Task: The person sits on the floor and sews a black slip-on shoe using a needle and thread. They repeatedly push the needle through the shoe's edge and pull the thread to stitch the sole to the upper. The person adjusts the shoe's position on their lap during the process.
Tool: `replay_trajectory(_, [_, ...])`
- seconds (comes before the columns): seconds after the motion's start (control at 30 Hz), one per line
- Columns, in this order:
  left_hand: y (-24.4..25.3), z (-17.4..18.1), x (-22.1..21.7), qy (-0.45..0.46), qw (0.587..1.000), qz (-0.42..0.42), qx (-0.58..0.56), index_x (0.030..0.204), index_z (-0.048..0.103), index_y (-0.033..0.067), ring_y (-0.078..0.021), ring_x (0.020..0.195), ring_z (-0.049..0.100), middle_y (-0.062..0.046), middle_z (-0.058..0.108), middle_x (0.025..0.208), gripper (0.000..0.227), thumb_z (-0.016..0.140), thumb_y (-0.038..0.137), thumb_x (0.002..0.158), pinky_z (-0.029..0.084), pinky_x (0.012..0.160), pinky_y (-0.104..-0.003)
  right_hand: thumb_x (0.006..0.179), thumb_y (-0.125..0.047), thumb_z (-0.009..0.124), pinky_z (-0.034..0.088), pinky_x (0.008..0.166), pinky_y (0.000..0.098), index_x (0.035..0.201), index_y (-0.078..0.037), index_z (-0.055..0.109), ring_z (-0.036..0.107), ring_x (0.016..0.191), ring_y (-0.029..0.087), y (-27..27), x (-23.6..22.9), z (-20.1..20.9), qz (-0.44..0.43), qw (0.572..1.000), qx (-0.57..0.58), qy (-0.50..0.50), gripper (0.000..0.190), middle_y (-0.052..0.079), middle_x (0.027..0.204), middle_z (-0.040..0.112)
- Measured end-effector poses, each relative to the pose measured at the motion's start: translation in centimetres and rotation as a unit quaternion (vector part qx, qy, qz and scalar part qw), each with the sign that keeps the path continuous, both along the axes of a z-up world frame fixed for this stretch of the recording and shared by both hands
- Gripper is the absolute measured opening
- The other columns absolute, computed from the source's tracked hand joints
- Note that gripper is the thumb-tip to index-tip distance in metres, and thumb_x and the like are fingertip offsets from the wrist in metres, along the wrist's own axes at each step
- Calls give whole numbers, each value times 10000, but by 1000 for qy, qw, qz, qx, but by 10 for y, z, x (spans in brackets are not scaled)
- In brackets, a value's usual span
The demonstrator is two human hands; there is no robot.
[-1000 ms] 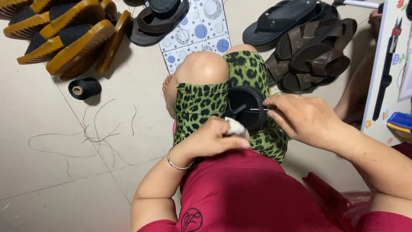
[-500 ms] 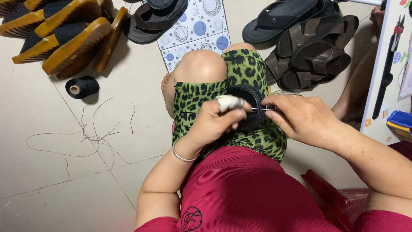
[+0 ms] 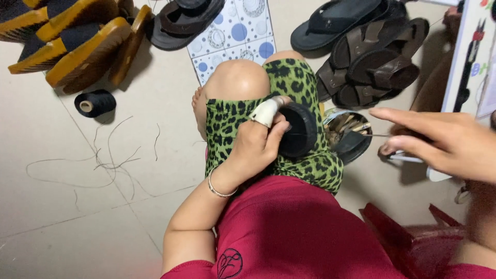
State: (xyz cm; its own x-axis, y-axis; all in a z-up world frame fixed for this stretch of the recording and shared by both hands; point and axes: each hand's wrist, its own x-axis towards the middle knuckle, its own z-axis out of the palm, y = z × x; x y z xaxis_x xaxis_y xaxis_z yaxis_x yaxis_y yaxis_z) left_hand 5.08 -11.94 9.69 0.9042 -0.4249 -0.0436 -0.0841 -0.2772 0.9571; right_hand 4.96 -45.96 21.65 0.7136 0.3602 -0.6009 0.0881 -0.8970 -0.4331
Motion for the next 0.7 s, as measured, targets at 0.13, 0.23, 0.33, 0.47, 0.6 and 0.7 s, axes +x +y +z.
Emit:
replay_trajectory(0.13, [-15,-5,-9,-7,998,-48,35,1532,412,120,-242,816,669,-25,684,1025,532,594,238,1046,565,775,-408,889,-177,702,577,904,257,1257,-70,727,735,980,130,44,-22,-58,-200,954,222,13,383,96,1165,786])
replay_trajectory(0.23, [-14,-2,-14,53,999,-11,-4,1348,604,105,-94,504,489,54,512,636,337,579,180,1021,437,531,-279,1023,-212,570,517,446,213,869,61,657,564,615,149,69,-36,-61,-335,841,417,76,326,162,971,622])
replay_trajectory(0.33, [-4,-1,-9,73,992,74,-72,1184,660,86,-52,575,439,96,485,677,199,540,109,1027,428,618,-241,946,-223,530,318,345,262,562,-137,352,325,438,130,54,-48,-19,-385,736,551,73,432,74,597,417])
replay_trajectory(0.47, [0,0,-7,154,966,139,-154,1191,651,60,-19,631,379,120,341,689,191,631,105,1006,417,659,-201,978,-270,615,514,571,273,813,-104,598,511,625,120,37,-59,-41,-369,854,359,-76,235,64,842,600])
replay_trajectory(0.6, [-3,-18,-9,86,981,108,-135,1121,735,23,-90,488,498,29,513,532,283,826,87,861,441,510,-229,950,-107,717,553,780,364,941,-12,764,711,851,229,81,-55,-95,-329,860,371,-117,106,181,1018,765])
replay_trajectory(0.7, [8,-23,-17,16,987,128,-92,1078,761,54,-230,675,742,-111,763,779,178,764,43,900,586,642,-325,1003,-111,639,479,381,231,882,49,710,545,522,124,108,-52,-99,-411,729,545,-49,212,247,1000,719])
